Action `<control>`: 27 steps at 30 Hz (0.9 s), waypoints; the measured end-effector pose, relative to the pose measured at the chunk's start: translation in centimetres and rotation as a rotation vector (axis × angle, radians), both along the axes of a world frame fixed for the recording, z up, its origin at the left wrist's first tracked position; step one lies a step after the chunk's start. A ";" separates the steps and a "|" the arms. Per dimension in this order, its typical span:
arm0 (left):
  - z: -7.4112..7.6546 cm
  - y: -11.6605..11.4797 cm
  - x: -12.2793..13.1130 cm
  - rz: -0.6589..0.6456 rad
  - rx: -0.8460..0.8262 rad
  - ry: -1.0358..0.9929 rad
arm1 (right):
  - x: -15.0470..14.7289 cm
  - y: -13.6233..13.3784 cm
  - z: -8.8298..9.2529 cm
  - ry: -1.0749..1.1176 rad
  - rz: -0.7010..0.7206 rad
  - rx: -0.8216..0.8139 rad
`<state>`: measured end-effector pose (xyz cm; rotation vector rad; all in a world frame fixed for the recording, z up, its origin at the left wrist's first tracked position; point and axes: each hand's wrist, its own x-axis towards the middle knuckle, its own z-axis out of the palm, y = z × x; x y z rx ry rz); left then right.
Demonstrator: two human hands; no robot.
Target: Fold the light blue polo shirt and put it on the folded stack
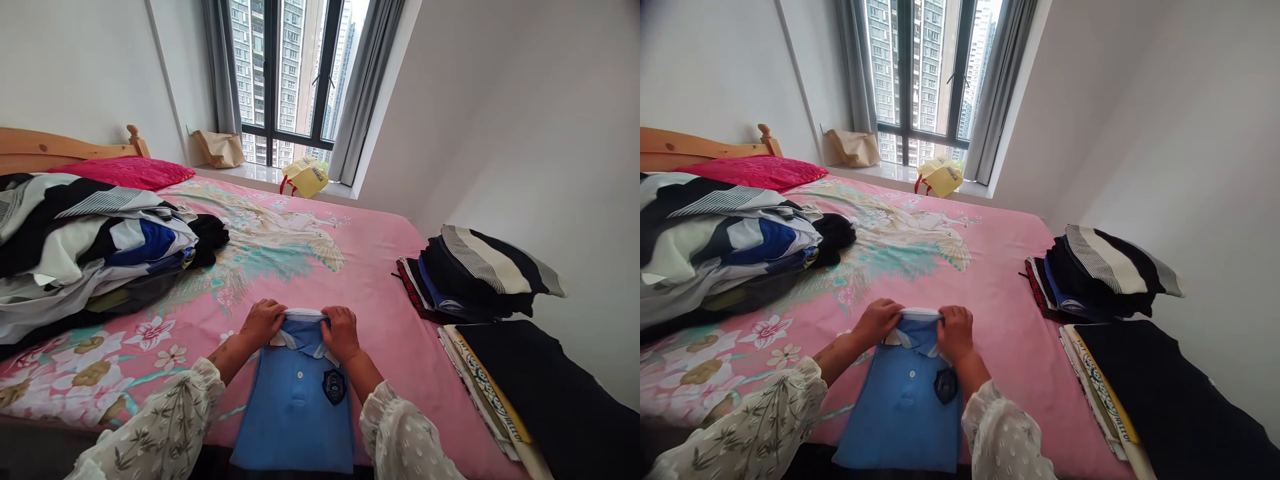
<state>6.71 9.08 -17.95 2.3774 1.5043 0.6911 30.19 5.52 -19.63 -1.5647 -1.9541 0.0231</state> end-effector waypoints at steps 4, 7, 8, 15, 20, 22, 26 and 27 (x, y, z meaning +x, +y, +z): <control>0.1 0.0 0.6 0.066 -0.148 -0.266 | -0.5 0.3 0.6 -0.040 -0.014 -0.026; 0.1 0.3 0.9 0.163 -0.283 -0.514 | -0.6 0.6 0.8 -0.033 -0.096 -0.039; 0.1 0.4 0.9 0.174 -0.318 -0.557 | -0.6 0.7 0.8 -0.026 -0.105 -0.044; -0.3 0.3 -0.6 0.170 -0.744 -0.779 | -0.2 0.8 0.1 0.070 -0.152 -0.175; 0.1 0.1 -0.8 0.171 -0.865 -0.885 | -0.5 0.8 -0.5 0.125 -0.138 -0.138; 0.0 0.1 -0.8 0.200 -0.917 -0.889 | -0.6 0.7 -0.6 0.154 -0.133 -0.102; -0.3 -0.2 -1.1 0.229 -1.092 -0.816 | -0.4 0.3 -0.8 0.213 -0.124 -0.070; -0.3 -0.4 -1.3 0.197 -1.126 -0.840 | -0.4 0.2 -0.9 0.229 -0.120 -0.064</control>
